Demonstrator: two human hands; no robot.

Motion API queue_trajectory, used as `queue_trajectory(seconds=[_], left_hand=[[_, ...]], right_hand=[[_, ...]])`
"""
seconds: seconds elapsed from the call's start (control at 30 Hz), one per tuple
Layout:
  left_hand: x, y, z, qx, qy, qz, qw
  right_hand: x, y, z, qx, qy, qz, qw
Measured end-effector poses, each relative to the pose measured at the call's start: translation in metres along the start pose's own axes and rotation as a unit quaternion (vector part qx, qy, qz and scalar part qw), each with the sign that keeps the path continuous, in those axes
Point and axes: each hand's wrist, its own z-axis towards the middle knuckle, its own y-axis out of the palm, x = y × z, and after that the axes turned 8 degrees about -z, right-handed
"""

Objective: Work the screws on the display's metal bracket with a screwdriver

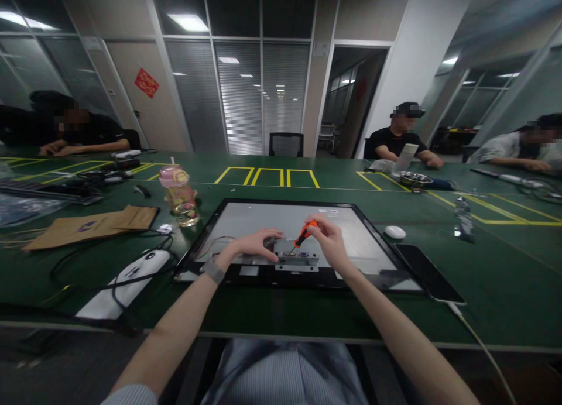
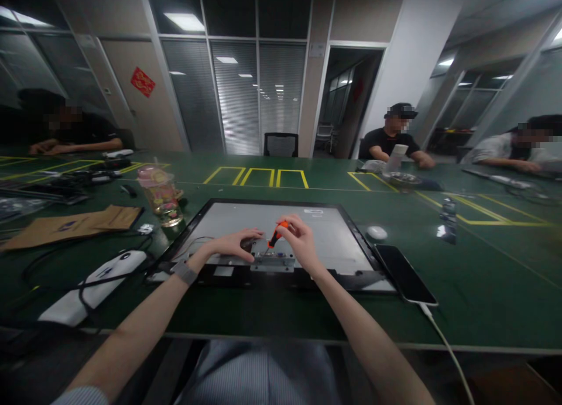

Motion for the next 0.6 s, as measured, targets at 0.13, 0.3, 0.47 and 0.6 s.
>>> queue_trajectory(seconds=[0.13, 0.3, 0.47, 0.6], left_hand=[[0.001, 0.0, -0.001, 0.003, 0.0, 0.004, 1.0], [-0.001, 0.0, -0.001, 0.003, -0.003, 0.0, 1.0], [-0.008, 0.0, 0.002, -0.004, 0.015, -0.016, 1.0], [-0.01, 0.0, 0.004, -0.002, 0.012, -0.01, 1.0]], right_hand=[[-0.003, -0.001, 0.0, -0.035, 0.056, 0.069, 0.995], [-0.016, 0.001, 0.002, -0.074, 0.057, 0.16, 0.983], [-0.014, -0.001, 0.003, -0.047, 0.065, 0.151, 0.985], [-0.012, -0.003, 0.003, -0.06, 0.095, 0.155, 0.982]])
